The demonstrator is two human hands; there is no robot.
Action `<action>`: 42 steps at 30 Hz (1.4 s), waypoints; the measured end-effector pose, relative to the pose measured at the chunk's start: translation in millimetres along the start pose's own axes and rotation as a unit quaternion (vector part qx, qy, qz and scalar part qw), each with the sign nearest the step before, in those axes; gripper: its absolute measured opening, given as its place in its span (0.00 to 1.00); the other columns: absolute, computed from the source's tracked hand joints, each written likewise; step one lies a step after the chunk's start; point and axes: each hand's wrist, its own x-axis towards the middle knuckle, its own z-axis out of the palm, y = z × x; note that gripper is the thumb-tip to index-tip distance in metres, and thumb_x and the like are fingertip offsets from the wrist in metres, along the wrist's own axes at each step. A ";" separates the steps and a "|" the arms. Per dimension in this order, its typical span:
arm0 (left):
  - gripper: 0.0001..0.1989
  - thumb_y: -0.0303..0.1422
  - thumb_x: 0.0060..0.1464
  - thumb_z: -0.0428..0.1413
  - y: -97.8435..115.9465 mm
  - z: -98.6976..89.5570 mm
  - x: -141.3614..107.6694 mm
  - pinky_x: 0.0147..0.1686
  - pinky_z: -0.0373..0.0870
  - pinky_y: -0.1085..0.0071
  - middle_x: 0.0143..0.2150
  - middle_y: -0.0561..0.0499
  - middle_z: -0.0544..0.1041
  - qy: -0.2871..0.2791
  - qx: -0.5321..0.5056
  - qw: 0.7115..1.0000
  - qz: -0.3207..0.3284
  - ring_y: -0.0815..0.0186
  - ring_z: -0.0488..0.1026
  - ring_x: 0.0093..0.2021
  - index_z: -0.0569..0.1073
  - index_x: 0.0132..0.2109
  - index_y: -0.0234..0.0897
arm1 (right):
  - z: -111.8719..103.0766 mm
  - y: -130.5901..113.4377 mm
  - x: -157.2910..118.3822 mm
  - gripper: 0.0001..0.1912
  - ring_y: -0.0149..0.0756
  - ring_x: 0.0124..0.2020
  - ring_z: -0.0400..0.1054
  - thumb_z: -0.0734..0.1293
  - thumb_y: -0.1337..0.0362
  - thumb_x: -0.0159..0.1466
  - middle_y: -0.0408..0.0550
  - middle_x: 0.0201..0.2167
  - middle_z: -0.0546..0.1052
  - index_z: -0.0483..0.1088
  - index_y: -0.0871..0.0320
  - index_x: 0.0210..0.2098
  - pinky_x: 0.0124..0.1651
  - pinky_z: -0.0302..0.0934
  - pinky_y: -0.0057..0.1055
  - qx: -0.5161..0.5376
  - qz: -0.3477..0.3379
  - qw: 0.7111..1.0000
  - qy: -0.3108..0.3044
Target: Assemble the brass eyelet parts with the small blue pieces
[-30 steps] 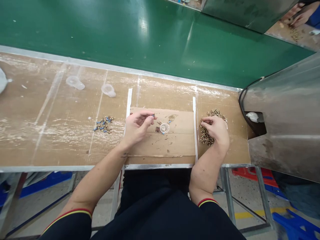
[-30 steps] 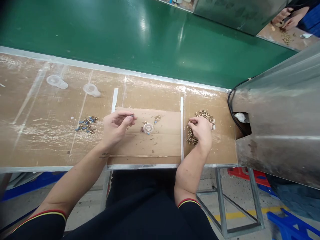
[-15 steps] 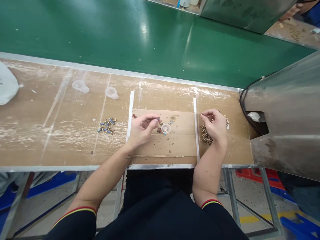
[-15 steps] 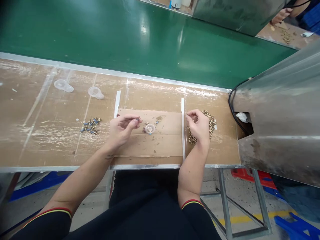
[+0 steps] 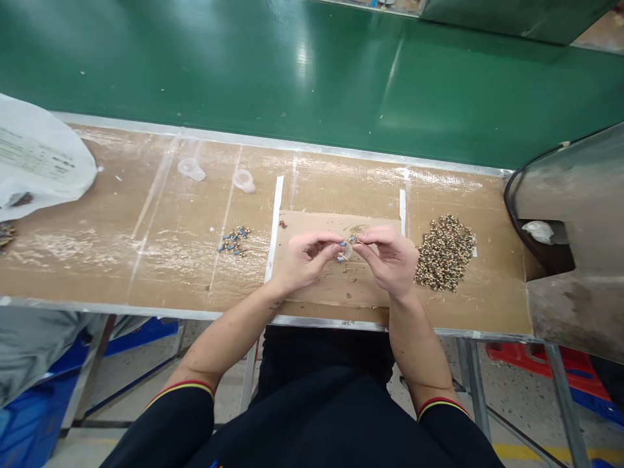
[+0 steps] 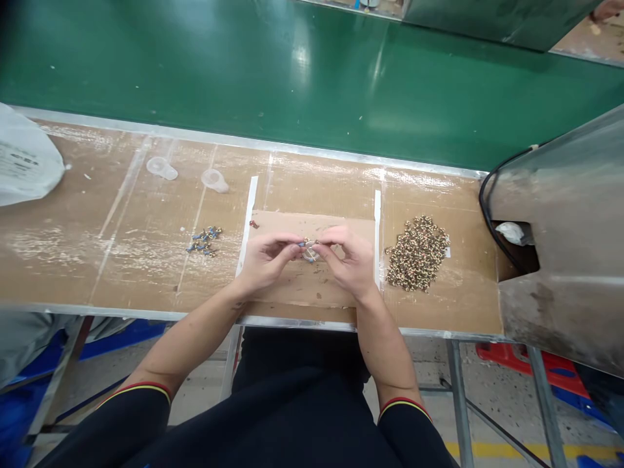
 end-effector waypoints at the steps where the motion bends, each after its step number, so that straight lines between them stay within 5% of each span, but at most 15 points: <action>1: 0.14 0.43 0.63 0.62 -0.2 0.2 -0.1 0.34 0.84 0.71 0.36 0.45 0.86 0.000 0.003 1.000 0.001 0.64 0.84 0.34 0.82 0.44 0.36 | 1.1 0.0 -0.6 0.07 0.36 0.38 0.79 0.75 0.66 0.64 0.42 0.34 0.82 0.78 0.50 0.41 0.40 0.76 0.36 -0.004 -0.004 1.000 0.002; 14: 0.15 0.45 0.63 0.61 -0.5 0.4 0.0 0.35 0.83 0.71 0.37 0.45 0.86 0.015 0.041 0.999 0.011 0.65 0.84 0.35 0.81 0.42 0.36 | 3.5 -6.7 3.6 0.14 0.36 0.35 0.81 0.72 0.72 0.65 0.40 0.36 0.84 0.79 0.47 0.45 0.40 0.79 0.36 -0.064 -0.087 0.994 -0.010; 27: 0.09 0.38 0.64 0.61 2.6 0.3 -0.3 0.32 0.80 0.72 0.36 0.47 0.85 0.026 0.077 0.996 0.048 0.66 0.83 0.33 0.81 0.42 0.36 | 4.4 -2.8 0.4 0.31 0.37 0.36 0.82 0.72 0.74 0.65 0.40 0.36 0.85 0.66 0.45 0.63 0.40 0.82 0.37 -0.124 -0.135 0.983 -0.006; 37: 0.09 0.36 0.64 0.61 3.3 1.4 -1.2 0.30 0.78 0.73 0.34 0.46 0.85 0.024 0.090 0.994 0.065 0.67 0.81 0.31 0.81 0.40 0.35 | 3.9 -3.6 0.2 0.29 0.37 0.35 0.82 0.73 0.74 0.64 0.43 0.35 0.85 0.66 0.51 0.61 0.39 0.81 0.34 -0.146 -0.167 0.975 -0.020; 42: 0.10 0.37 0.63 0.61 6.5 2.6 -0.9 0.30 0.77 0.74 0.32 0.47 0.84 0.015 0.049 0.998 0.022 0.68 0.81 0.30 0.80 0.39 0.34 | 1.5 -6.5 0.1 0.22 0.36 0.35 0.82 0.72 0.75 0.65 0.45 0.36 0.84 0.68 0.54 0.56 0.39 0.81 0.31 -0.175 -0.193 0.965 -0.041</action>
